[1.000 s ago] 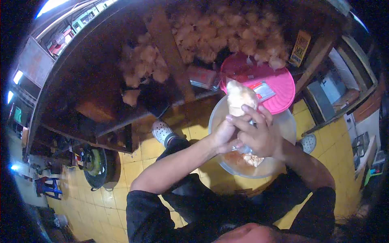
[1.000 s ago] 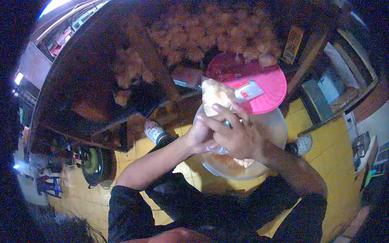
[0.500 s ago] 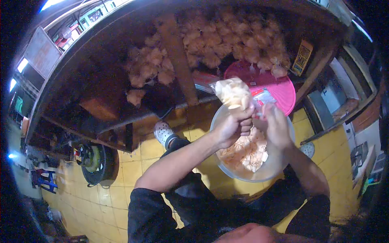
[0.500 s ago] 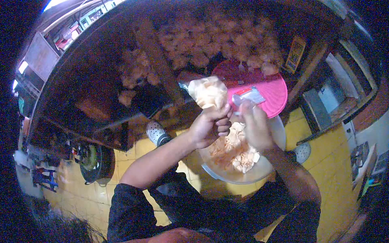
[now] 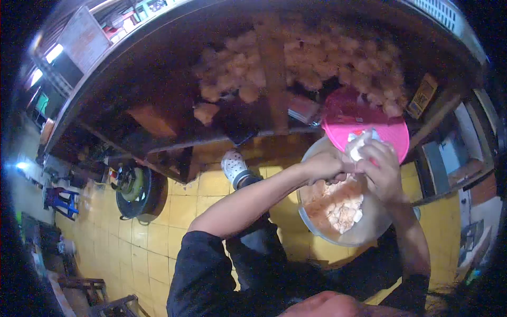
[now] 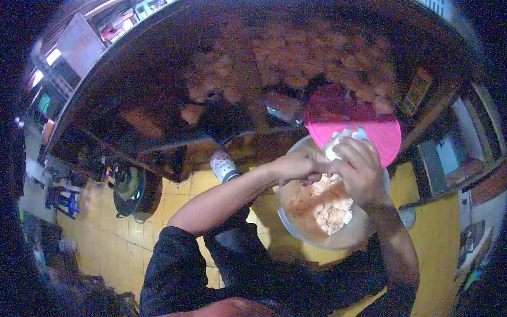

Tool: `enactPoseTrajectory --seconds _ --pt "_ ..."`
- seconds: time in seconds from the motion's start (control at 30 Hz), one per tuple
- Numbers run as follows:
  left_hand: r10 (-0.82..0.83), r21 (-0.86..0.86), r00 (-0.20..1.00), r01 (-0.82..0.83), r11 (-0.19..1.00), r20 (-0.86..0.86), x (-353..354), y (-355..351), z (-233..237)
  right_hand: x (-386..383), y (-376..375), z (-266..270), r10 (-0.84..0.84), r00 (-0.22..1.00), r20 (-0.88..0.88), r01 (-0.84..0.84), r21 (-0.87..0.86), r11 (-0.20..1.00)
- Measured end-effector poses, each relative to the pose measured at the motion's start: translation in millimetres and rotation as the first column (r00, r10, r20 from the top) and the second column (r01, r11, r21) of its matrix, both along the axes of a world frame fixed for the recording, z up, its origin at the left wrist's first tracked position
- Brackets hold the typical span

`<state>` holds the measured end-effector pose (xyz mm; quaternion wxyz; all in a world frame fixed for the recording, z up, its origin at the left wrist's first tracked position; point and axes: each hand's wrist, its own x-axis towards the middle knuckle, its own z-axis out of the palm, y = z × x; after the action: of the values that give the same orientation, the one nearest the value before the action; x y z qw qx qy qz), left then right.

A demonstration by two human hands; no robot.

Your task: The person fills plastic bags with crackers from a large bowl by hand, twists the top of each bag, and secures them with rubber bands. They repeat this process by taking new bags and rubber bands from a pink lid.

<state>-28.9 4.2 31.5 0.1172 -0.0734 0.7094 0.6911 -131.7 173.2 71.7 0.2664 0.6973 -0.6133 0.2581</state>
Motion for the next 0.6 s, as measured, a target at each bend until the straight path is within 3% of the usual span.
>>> enactPoseTrajectory --seconds 0.03,0.1,0.13,0.2,0.23,0.27,0.3,0.33,0.37,0.4,0.47,0.5,0.53,0.57,0.6 --pt "0.014 -0.002 1.000 -0.014 1.000 -0.004 -1 -1 -4 -1 -2 -3 0.049 0.999 0.014 -0.050 0.042 0.998" --pt "-0.117 -0.434 0.899 -0.087 0.897 -0.422 -1 4 -10 -6 -5 -18 0.050 0.995 0.089 -0.056 0.064 0.996" --pt "-0.114 -0.432 0.899 -0.090 0.897 -0.424 -1 8 -14 -6 -4 -23 0.035 0.985 0.168 -0.050 0.087 0.995" --pt "-0.157 -0.661 0.825 -0.304 0.686 -0.543 1 16 -15 -2 0 -18 -0.064 0.979 0.196 0.031 0.166 0.986" --pt "-0.300 -0.670 0.612 -0.565 0.482 -0.732 -3 12 -13 -1 0 -16 -0.160 0.959 0.235 0.121 0.174 0.977" --pt "-0.300 -0.669 0.613 -0.556 0.493 -0.731 -2 11 -5 -1 0 -15 -0.259 0.927 0.271 0.214 0.185 0.959" --pt "-0.258 -0.728 0.710 -0.504 0.465 -0.656 0 11 5 -1 -2 -16 -0.277 0.922 0.271 0.229 0.194 0.954" --pt "-0.215 -0.780 0.793 -0.442 0.443 -0.571 0 12 9 -3 -6 -19 -0.258 0.847 0.464 0.208 0.157 0.965" --pt "-0.245 -0.695 0.671 -0.562 0.449 -0.700 -3 11 6 -6 -8 -21 -0.225 0.739 0.635 0.200 0.112 0.973" --pt "-0.258 -0.649 0.608 -0.606 0.460 -0.751 -6 10 11 -9 -10 -24 -0.246 0.738 0.629 0.223 0.117 0.968" --pt "-0.134 -0.523 0.557 -0.631 0.573 -0.819 -5 13 20 -12 -14 -26 -0.038 0.393 0.919 0.153 -0.024 0.988" --pt "-0.141 -0.519 0.551 -0.627 0.581 -0.823 -5 13 26 -12 -15 -20 0.032 0.334 0.942 0.128 -0.079 0.989" --pt "-0.052 -0.455 0.572 -0.591 0.665 -0.818 -4 11 32 -11 -16 -20 0.030 0.339 0.940 0.133 -0.079 0.988" --pt "0.034 -0.384 0.598 -0.556 0.737 -0.801 -5 11 36 -11 -17 -23 0.109 0.255 0.961 0.119 -0.143 0.983" --pt "0.029 -0.386 0.595 -0.556 0.736 -0.803 -7 12 34 -11 -17 -26 0.190 0.168 0.967 0.109 -0.209 0.972"
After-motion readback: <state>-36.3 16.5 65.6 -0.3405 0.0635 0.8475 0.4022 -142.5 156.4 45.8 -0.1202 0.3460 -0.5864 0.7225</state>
